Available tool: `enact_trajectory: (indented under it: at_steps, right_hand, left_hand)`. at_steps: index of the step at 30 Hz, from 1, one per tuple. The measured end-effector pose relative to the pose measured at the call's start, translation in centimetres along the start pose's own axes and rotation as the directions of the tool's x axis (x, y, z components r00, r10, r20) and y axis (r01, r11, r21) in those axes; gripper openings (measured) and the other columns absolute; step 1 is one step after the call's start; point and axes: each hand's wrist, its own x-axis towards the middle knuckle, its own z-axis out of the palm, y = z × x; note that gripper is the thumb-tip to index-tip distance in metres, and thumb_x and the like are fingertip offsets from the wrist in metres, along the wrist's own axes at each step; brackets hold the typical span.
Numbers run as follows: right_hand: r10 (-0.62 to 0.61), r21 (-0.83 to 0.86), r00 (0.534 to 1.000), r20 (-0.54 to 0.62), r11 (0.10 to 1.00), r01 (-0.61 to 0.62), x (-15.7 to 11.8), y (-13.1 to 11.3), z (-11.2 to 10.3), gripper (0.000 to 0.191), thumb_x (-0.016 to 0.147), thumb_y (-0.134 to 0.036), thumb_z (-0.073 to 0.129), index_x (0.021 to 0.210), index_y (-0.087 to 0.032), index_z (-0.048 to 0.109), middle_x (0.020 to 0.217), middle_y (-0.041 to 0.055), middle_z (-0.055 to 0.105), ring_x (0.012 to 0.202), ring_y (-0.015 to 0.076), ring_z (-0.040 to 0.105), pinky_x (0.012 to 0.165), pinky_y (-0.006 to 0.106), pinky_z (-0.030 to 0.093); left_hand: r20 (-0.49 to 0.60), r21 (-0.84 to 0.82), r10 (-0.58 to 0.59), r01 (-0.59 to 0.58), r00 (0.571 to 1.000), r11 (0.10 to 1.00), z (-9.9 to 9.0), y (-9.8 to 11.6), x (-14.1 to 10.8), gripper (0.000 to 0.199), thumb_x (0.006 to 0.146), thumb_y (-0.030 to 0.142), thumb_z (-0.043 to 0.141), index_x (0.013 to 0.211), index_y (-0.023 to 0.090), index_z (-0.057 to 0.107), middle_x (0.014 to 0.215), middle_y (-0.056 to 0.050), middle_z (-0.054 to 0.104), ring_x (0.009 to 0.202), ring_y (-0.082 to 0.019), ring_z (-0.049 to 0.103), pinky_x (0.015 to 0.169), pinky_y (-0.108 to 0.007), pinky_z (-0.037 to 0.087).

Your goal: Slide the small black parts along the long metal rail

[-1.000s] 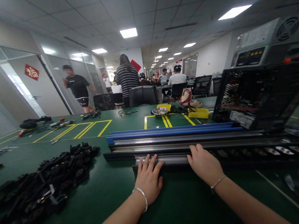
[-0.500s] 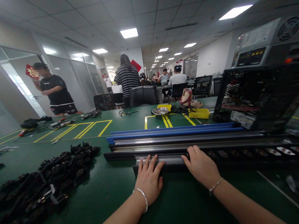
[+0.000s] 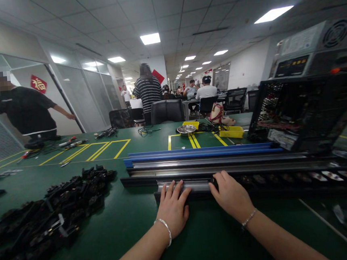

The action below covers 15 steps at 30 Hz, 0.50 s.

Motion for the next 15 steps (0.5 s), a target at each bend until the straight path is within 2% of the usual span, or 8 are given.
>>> enact_trajectory:
  at_steps: [15]
  right_hand:
    - [-0.036,0.043,0.999,-0.016,0.998,0.036,-0.25,-0.44,0.12,0.026,0.087,-0.030,0.041,0.100,-0.015,0.056,0.093,0.0084,0.056,0.086,0.0183,0.055,0.073,0.028,0.043]
  left_hand:
    - [0.008,0.006,0.002,-0.002,1.000,1.000,-0.06,-0.03,-0.03,0.053,0.081,0.031,0.051,0.131,0.034,0.038,0.141,-0.003,0.036,0.129,-0.028,0.029,0.107,-0.055,0.019]
